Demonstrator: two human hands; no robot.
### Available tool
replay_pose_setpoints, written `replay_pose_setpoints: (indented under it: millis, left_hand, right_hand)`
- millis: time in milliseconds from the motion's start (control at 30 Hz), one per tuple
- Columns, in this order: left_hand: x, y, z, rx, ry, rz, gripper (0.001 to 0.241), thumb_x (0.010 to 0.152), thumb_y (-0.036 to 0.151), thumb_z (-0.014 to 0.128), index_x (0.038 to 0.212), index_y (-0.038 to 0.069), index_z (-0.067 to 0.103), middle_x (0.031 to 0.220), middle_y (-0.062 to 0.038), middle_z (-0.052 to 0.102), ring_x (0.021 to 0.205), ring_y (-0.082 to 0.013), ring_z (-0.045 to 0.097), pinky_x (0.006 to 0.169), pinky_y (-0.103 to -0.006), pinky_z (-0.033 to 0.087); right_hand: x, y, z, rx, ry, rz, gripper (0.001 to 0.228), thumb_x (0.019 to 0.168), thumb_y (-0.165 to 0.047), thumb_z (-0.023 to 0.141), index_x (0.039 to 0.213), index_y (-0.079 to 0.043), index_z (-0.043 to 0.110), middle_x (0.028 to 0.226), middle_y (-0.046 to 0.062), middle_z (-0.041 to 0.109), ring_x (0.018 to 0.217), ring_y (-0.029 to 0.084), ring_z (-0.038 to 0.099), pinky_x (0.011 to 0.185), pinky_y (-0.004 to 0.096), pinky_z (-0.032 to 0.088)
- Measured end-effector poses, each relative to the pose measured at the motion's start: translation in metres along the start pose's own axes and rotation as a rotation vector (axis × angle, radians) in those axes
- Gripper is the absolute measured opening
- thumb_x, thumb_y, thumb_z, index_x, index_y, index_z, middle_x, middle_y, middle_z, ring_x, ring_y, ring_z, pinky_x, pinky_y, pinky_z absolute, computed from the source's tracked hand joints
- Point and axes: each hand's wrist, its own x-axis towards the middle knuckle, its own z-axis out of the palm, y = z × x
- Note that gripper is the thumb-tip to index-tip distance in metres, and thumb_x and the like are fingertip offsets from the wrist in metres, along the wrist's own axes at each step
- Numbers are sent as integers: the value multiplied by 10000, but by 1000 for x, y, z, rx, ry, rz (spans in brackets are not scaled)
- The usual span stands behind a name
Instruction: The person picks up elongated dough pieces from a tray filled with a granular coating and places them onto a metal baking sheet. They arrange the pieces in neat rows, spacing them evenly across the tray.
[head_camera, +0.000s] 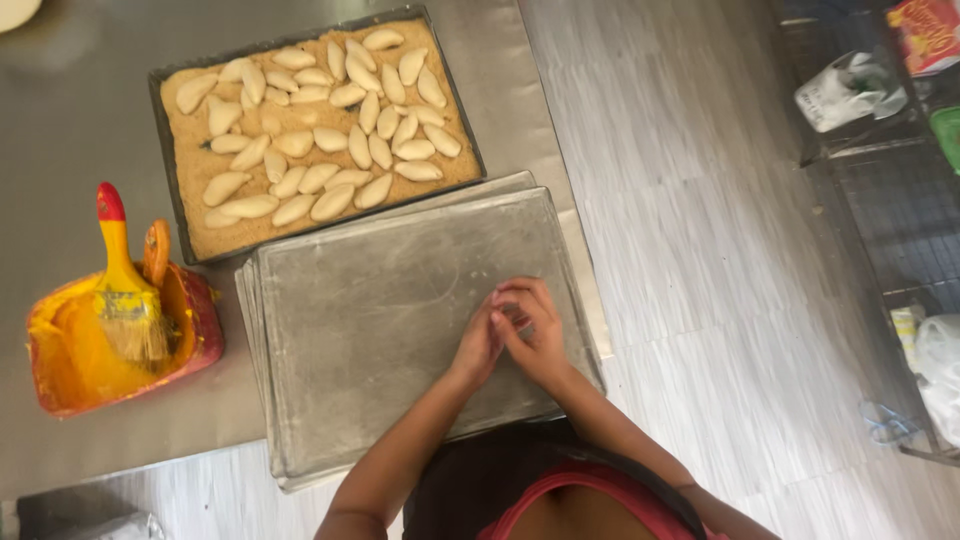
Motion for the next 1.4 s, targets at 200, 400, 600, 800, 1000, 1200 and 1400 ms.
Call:
replay_pose_setpoints:
  millis: [200, 400, 600, 800, 1000, 1200, 1400]
  left_hand:
    - [46, -59, 66, 7, 117, 19, 673, 1088, 520, 247, 1568, 65, 372, 1580, -87, 438, 1434, -229, 433, 1182, -394, 347]
    - [65, -190, 178, 175, 269, 190, 709, 1068, 516, 183, 1628, 83, 140, 1662, -200, 237, 1523, -341, 304, 1220, -461, 329]
    - [62, -242, 270, 714, 374, 434, 727, 1102, 429, 286, 1634, 39, -20, 1745, -214, 0, 1629, -352, 3, 1290, -476, 112]
    - [82, -230, 303, 1439, 455, 933, 703, 979, 386, 554, 1559, 46, 347, 1704, -292, 150, 1632, -492, 46, 1301, -651, 48]
    - [141, -158, 238, 1825, 789, 1014, 534, 897, 332, 589, 1416, 212, 615, 1634, -189, 371, 1599, -438, 169, 1281, -640, 53]
    - [187, -52, 169, 1315, 1371, 903, 482, 1027, 258, 583, 1465, 77, 500, 1655, -313, 233, 1543, -541, 194, 1225, -596, 231]
    - [225, 16, 106, 1189, 1562, 709, 531, 963, 161, 679, 1439, 60, 465, 1584, -292, 333, 1424, -529, 395, 1112, -507, 415]
  right_hand:
    - [15, 24, -81, 44, -218, -159, 366, 927, -120, 645, 1272, -17, 578, 1442, 209, 499, 1388, 384, 459, 1184, 483, 348]
    - [-6, 89, -221, 41, -391, -210, 305, 1003, -188, 574, 1270, -40, 588, 1469, 181, 512, 1457, 374, 428, 1212, 467, 356]
    - [-24, 118, -306, 468, -412, 123, 445, 1117, -374, 387, 1384, -64, 560, 1577, 172, 434, 1493, 356, 394, 1230, 475, 322]
    - [2, 149, -298, 1105, -952, 616, 739, 1014, -588, 339, 1613, -215, 122, 1593, 214, 381, 1420, 405, 461, 1147, 529, 397]
    - [79, 196, -258, 1232, -1175, 739, 839, 1035, -646, 214, 1618, -43, 248, 1673, 149, 327, 1529, 283, 366, 1260, 454, 288]
    - [224, 207, -194, 1115, -1535, 521, 814, 1048, -644, 271, 1576, -28, 346, 1612, 139, 428, 1501, 274, 412, 1231, 460, 333]
    - [369, 221, -103, 540, -1470, 52, 418, 1066, -281, 556, 1394, -22, 544, 1418, 134, 598, 1387, 270, 504, 1175, 417, 367]
